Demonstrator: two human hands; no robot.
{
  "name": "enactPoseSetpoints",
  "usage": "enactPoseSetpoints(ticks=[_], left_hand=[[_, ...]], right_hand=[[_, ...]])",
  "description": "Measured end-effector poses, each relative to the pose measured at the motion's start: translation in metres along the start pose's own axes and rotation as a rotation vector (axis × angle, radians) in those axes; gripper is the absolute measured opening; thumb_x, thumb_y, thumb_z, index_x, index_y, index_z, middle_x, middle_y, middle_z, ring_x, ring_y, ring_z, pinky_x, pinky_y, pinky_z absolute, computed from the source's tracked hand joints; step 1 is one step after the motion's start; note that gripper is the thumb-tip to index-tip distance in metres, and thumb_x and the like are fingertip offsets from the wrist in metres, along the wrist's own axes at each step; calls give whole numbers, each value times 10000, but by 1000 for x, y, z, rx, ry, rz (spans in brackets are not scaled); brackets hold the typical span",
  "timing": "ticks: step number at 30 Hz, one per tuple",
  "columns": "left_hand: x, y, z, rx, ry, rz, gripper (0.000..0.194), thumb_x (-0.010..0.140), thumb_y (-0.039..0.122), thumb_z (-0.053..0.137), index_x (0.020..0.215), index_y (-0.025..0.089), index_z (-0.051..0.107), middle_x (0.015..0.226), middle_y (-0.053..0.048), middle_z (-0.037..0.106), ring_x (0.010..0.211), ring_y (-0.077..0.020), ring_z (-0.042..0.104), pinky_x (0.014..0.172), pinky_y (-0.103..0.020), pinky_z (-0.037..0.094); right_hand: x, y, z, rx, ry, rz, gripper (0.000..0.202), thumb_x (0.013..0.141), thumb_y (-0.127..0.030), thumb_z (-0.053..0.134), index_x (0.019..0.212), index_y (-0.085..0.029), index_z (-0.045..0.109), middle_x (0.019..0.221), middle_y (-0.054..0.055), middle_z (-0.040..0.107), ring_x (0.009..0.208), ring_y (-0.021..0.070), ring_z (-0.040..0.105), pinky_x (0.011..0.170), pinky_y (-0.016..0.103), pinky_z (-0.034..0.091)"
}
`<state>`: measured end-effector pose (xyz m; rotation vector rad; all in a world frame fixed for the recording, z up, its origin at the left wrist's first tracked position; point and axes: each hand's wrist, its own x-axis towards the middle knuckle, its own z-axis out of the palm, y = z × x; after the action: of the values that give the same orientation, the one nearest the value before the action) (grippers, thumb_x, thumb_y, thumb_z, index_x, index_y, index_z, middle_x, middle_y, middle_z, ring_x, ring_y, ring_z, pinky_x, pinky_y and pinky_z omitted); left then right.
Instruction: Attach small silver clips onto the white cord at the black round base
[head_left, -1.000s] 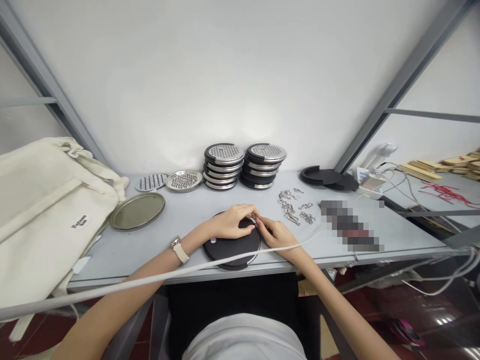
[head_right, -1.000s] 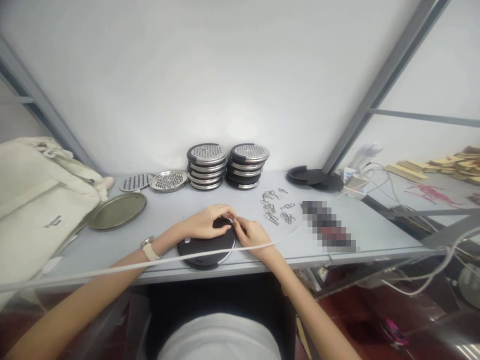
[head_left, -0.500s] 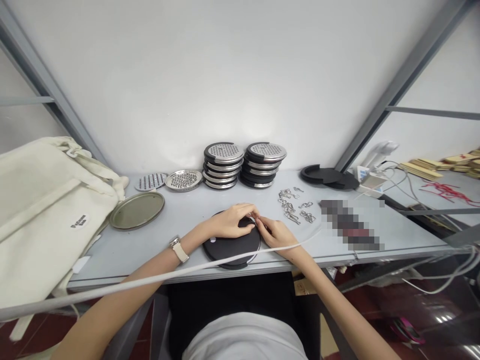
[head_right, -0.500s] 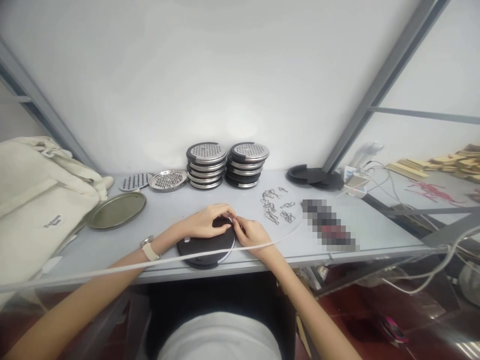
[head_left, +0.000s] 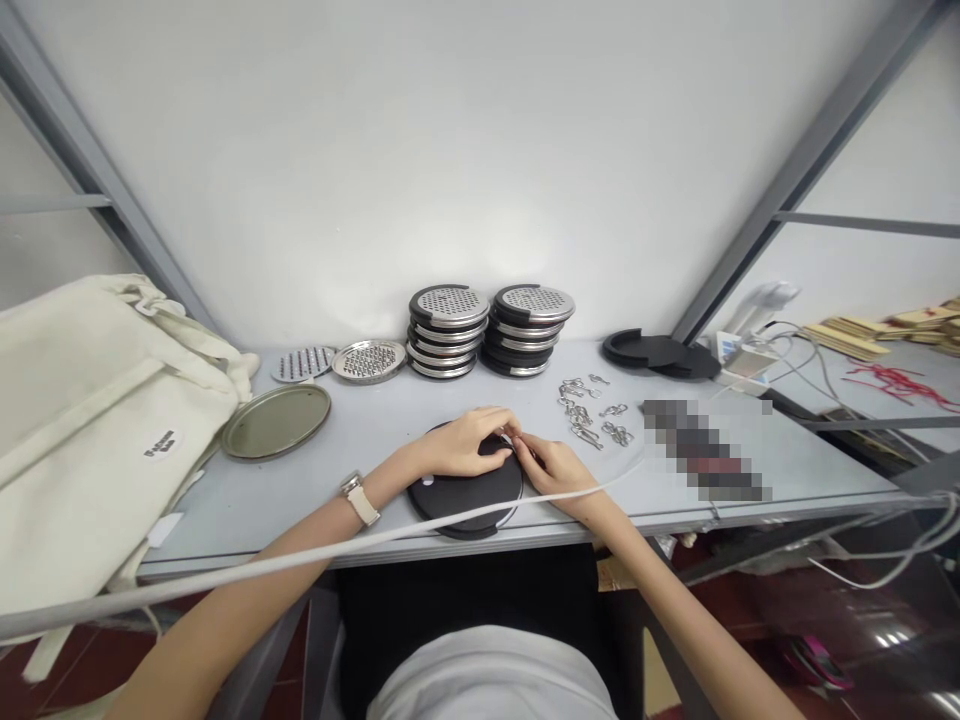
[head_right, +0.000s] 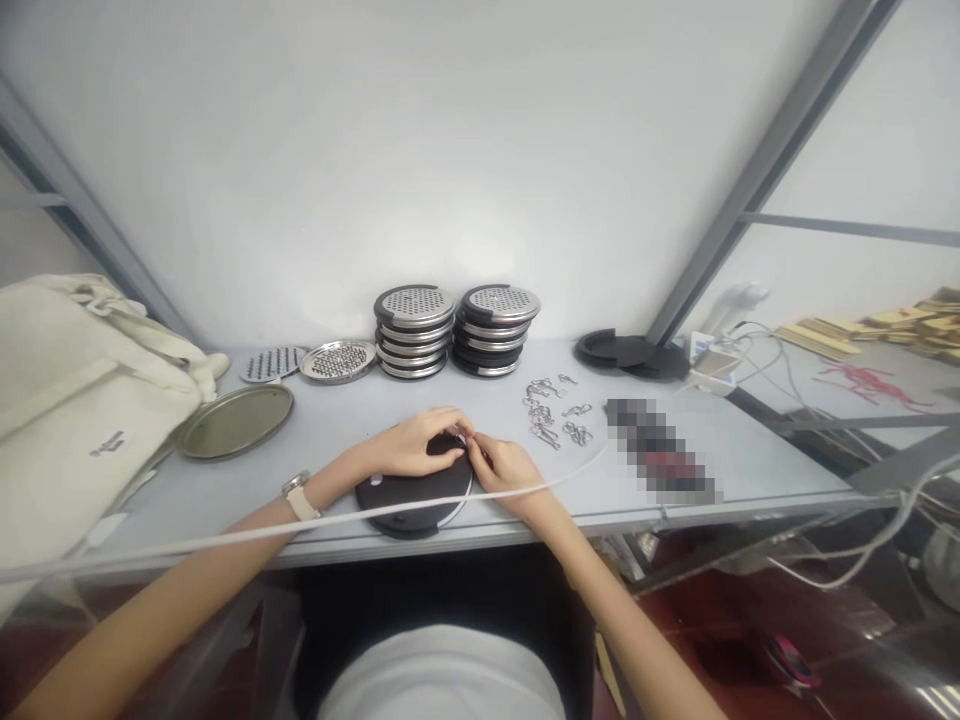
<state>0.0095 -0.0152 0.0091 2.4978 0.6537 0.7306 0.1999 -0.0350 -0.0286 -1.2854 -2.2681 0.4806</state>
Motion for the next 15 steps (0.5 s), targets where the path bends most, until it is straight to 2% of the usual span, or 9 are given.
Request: enactPoseSetpoints(ticks=[15], left_hand=[[0,-1,1,0,0,0,241,790,93,531,1019,171,525,995,-57,583,946,-176,557,882,-319,449]], right_hand=[[-1,0,0,7,5,-3,343,941,-320,306,895,-161,606,734,81,673,616,189,612,581,253,371]])
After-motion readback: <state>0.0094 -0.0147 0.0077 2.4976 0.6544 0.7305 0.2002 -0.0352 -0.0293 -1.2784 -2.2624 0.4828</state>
